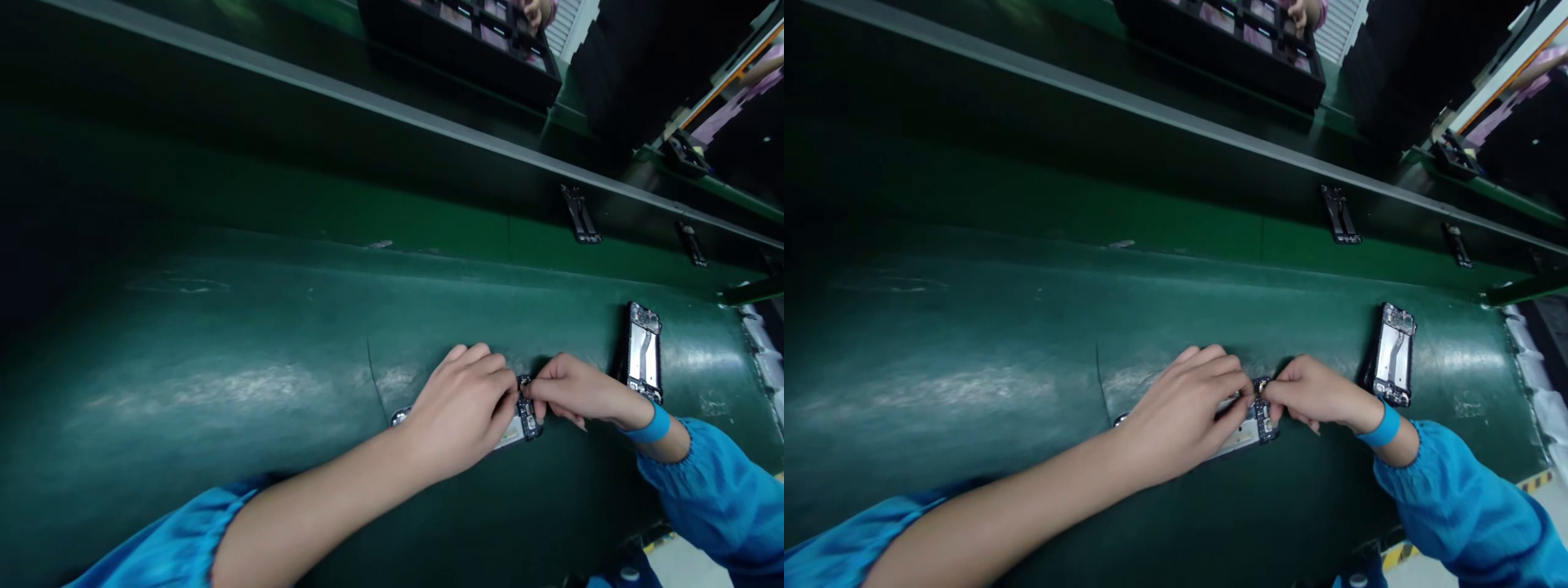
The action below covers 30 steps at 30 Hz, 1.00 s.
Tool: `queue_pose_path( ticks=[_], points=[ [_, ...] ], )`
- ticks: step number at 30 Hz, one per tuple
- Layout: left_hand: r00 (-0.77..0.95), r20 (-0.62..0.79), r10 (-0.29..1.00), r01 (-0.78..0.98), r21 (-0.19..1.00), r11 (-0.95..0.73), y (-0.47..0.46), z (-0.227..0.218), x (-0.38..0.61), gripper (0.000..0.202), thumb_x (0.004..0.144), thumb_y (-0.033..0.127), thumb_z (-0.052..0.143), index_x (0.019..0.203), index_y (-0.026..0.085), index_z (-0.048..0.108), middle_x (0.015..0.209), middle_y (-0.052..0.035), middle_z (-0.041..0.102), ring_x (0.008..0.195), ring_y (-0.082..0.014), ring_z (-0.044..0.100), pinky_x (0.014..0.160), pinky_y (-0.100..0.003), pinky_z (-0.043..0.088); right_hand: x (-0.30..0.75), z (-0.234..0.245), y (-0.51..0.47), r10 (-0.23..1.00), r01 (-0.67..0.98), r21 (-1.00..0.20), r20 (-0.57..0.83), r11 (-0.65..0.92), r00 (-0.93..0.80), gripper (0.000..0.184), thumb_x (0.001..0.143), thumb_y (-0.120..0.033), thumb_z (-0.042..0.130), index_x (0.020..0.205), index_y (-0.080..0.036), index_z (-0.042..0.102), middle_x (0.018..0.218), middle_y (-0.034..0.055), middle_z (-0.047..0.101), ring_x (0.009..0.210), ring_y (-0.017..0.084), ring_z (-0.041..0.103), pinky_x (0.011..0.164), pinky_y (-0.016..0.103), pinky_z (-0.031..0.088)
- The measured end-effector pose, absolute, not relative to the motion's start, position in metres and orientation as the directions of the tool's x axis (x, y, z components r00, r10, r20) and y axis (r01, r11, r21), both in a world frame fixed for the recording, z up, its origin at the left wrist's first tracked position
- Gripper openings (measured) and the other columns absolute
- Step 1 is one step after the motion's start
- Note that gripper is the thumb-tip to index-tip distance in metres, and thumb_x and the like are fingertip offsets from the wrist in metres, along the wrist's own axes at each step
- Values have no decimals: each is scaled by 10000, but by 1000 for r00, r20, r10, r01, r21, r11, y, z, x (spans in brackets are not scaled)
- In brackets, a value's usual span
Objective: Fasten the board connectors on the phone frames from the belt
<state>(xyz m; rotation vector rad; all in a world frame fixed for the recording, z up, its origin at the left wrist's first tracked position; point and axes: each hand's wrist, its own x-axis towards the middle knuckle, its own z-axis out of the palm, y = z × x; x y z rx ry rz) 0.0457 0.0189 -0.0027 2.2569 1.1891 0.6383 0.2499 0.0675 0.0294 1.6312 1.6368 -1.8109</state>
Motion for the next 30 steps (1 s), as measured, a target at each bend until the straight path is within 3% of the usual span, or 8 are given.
queue_pose_path(
  ticks=[13,17,20,25,30],
  points=[
    [564,195,802,680,442,-585,24,-9,55,180,948,108,454,826,154,579,858,-63,592,823,-225,489,731,-353,318,244,33,66,474,780,-509,-822,-364,-316,349,894,-250,549,578,-164,670,336,-59,438,274,78,375,306,165,311],
    [571,189,799,698,401,-593,25,-8,59,158,942,114,468,830,149,575,858,-66,583,816,-225,483,732,-359,311,241,34,60,601,838,-503,-743,-212,-294,430,873,-188,562,444,-176,575,324,-49,406,312,70,378,362,184,280],
    [545,174,820,709,427,-561,26,-7,59,174,956,138,462,820,153,570,850,-64,585,814,-222,478,725,-359,300,242,32,56,664,827,-546,-668,-131,-336,473,880,-165,569,409,-171,535,343,-42,418,367,64,390,420,183,296],
    [558,128,820,652,544,-528,28,-5,54,192,969,142,452,823,161,574,845,-50,591,826,-213,483,716,-346,305,248,29,60,546,799,-509,-788,-320,-283,438,930,-288,562,510,-169,603,322,-60,399,283,72,317,327,195,221],
    [547,146,825,662,528,-532,29,-4,54,178,940,116,456,815,163,573,857,-59,605,821,-212,491,709,-342,314,249,29,63,519,791,-508,-803,-341,-293,417,933,-302,558,541,-169,610,318,-66,402,260,71,313,301,184,216]
  ],
)
